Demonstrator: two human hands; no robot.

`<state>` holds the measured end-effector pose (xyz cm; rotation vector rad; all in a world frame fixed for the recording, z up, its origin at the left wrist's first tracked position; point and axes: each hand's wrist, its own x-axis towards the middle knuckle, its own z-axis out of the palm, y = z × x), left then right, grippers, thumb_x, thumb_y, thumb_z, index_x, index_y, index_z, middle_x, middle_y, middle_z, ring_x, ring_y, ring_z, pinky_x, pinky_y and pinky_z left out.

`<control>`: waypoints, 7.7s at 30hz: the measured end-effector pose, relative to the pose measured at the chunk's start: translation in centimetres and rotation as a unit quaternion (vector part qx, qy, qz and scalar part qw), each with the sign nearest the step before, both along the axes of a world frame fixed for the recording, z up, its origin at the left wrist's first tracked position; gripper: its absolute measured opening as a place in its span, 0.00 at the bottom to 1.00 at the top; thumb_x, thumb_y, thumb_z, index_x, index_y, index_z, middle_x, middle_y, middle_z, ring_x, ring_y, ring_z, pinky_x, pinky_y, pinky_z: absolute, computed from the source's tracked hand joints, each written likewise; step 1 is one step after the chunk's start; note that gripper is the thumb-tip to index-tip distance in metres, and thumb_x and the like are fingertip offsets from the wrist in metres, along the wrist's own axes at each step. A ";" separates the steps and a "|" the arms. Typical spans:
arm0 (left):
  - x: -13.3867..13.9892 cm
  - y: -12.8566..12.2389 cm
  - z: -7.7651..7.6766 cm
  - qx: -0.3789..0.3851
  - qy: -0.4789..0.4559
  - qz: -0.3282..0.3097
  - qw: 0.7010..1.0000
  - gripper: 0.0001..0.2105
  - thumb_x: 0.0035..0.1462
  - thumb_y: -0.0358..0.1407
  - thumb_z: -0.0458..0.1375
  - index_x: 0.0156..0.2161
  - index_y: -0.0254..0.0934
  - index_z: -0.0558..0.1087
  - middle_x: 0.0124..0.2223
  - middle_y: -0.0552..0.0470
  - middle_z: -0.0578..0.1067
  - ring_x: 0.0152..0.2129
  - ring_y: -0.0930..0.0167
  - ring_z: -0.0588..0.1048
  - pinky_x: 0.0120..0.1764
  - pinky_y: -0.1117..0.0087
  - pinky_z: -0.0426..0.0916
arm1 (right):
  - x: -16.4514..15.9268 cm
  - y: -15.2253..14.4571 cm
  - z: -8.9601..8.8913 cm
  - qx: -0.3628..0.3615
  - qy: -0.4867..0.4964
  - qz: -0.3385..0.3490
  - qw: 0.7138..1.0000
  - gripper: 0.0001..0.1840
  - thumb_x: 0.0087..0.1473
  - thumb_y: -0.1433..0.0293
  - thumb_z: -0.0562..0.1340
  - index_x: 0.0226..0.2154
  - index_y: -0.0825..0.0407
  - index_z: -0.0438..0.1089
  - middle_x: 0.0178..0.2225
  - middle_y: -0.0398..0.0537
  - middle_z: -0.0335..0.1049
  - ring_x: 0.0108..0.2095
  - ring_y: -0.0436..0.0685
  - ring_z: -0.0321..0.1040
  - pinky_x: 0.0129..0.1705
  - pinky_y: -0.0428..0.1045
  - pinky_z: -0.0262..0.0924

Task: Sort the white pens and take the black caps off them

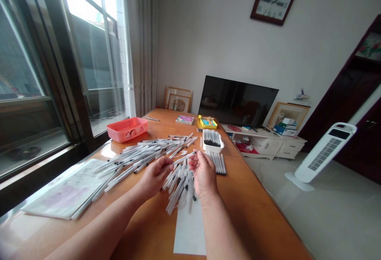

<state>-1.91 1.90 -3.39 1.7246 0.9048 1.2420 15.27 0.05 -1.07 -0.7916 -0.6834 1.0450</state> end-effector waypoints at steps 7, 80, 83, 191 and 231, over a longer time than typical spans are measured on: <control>0.1 -0.2 -0.5 0.008 0.026 0.006 1.000 0.12 0.59 0.46 0.59 0.36 0.38 0.71 0.32 0.53 0.71 0.29 0.71 0.66 0.34 0.72 0.63 | 0.0 0.2 -0.6 -0.022 -0.076 -0.032 0.996 0.18 0.48 0.56 0.72 0.35 0.53 0.76 0.29 0.46 0.75 0.26 0.49 0.67 0.25 0.44 0.59; -2.5 -1.0 2.5 -0.162 0.167 -0.077 0.970 0.29 0.57 0.62 0.51 0.31 0.35 0.75 0.23 0.55 0.61 0.21 0.73 0.58 0.25 0.71 0.52 | 1.0 0.0 -1.2 -0.086 -0.350 0.064 0.930 0.28 0.58 0.43 0.57 0.32 0.53 0.68 0.24 0.42 0.66 0.21 0.48 0.57 0.22 0.44 0.49; -2.6 -0.8 2.4 -0.147 0.178 -0.078 0.970 0.30 0.58 0.62 0.50 0.31 0.35 0.75 0.23 0.55 0.61 0.21 0.73 0.58 0.25 0.71 0.53 | 1.0 -0.1 -1.2 -0.083 -0.391 0.072 0.914 0.28 0.58 0.44 0.58 0.27 0.52 0.65 0.22 0.39 0.61 0.22 0.47 0.54 0.24 0.44 0.48; -1.8 -0.7 2.3 -0.229 -0.097 -0.005 0.969 0.25 0.55 0.56 0.61 0.45 0.34 0.73 0.45 0.42 0.78 0.38 0.65 0.75 0.44 0.64 0.66 | -0.8 -0.4 0.4 0.075 -0.037 -0.002 0.997 0.20 0.57 0.56 0.65 0.46 0.50 0.66 0.43 0.53 0.80 0.41 0.59 0.78 0.37 0.50 0.69; -1.3 -0.8 3.1 -0.331 -0.317 0.011 0.889 0.13 0.61 0.46 0.58 0.39 0.36 0.71 0.37 0.45 0.80 0.25 0.69 0.77 0.19 0.74 0.61 | -6.2 -3.0 0.0 0.014 -0.449 0.186 0.874 0.22 0.66 0.54 0.52 0.29 0.51 0.66 0.24 0.42 0.66 0.24 0.50 0.58 0.27 0.46 0.48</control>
